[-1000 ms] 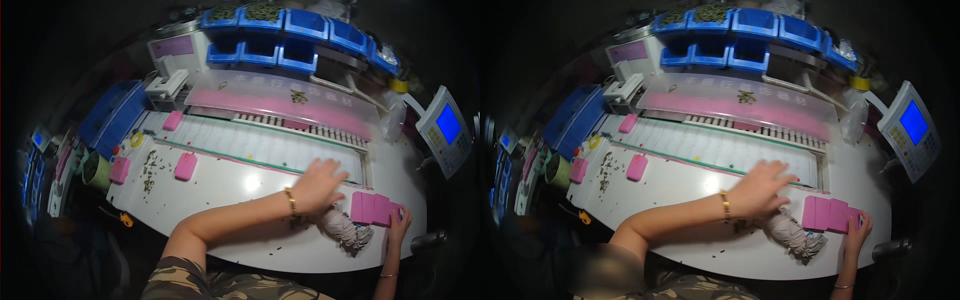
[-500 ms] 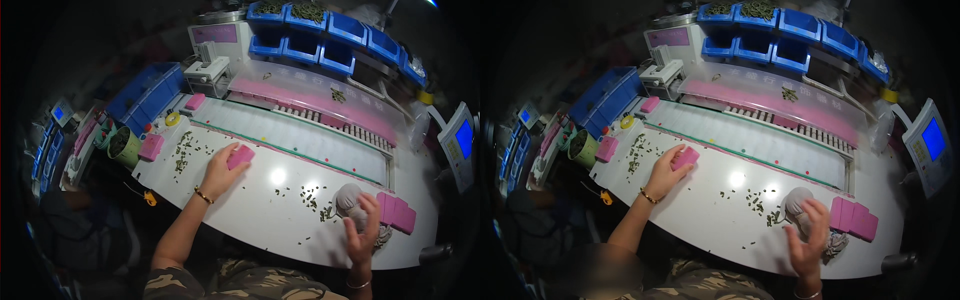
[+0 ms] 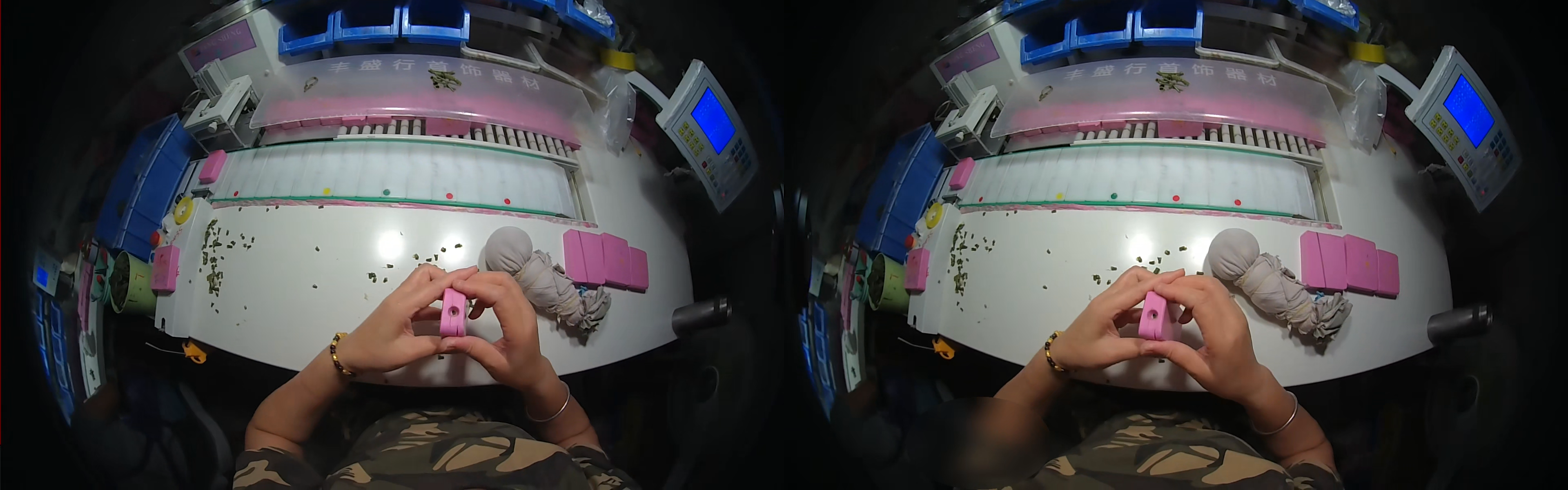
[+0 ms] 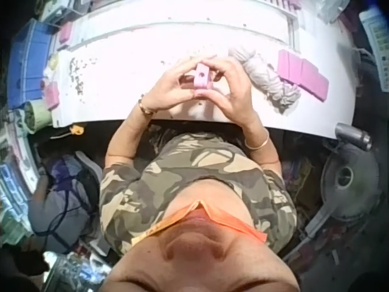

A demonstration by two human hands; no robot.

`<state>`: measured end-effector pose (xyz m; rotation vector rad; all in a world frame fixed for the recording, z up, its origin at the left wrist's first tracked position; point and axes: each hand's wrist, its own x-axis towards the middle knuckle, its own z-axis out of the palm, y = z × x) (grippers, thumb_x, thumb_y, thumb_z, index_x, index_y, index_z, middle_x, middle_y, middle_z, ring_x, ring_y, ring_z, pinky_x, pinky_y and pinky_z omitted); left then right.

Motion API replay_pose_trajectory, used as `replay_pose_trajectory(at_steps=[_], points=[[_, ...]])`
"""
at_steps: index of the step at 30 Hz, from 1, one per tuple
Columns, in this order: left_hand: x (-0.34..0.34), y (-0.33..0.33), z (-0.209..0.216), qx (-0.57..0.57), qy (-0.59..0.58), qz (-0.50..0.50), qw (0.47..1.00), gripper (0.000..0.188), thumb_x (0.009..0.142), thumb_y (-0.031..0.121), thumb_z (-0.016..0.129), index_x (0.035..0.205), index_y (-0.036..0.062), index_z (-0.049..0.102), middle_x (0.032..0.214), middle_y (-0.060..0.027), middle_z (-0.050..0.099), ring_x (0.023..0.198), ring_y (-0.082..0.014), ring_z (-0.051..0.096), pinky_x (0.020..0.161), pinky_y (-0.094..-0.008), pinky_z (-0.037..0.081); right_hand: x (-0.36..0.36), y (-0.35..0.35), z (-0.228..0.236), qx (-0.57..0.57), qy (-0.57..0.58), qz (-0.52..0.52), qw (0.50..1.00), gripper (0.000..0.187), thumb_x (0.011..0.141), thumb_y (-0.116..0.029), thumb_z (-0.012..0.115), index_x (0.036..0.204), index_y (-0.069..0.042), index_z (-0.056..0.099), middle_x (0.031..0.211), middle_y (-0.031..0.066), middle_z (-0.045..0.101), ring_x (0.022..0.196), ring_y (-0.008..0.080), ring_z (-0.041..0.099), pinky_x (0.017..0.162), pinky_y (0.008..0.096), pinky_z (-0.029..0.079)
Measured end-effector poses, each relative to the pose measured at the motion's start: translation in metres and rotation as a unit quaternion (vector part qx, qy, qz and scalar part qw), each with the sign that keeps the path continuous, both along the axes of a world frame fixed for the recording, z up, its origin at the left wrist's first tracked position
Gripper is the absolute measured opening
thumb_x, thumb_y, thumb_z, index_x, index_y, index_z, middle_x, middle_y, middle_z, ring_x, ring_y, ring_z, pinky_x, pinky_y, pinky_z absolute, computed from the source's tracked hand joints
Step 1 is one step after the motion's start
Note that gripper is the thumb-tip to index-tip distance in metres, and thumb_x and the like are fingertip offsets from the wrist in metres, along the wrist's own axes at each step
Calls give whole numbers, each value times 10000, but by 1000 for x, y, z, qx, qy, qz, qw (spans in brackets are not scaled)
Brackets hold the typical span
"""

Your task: Placing metal findings and small decorative pieces into silicone molds for preparation.

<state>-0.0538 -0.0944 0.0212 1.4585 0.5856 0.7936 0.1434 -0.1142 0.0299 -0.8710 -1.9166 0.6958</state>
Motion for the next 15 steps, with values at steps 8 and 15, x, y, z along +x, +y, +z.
replay_pose_trajectory(at_steps=[8, 15], points=[[-2, -5, -10, 18, 10, 62, 998, 716, 772, -35, 739, 1397, 24, 398, 1204, -86, 488, 1136, -186, 519, 1009, -297, 418, 9, -8, -5, -38, -25, -69, 997, 417, 915, -44, 609, 1312, 53, 525, 1197, 191, 625, 1038, 302, 645, 863, 343, 511], [29, -13, -21, 221, -8, 208, 953, 533, 740, -22, 781, 1160, 45, 459, 1213, -131, 427, 1206, -256, 499, 1025, -357, 420, 7, 2, -20, -307, 356, -88, 878, 356, 1007, -34, 466, 1351, 52, 494, 1154, 101, 634, 1032, 107, 591, 901, 242, 479]])
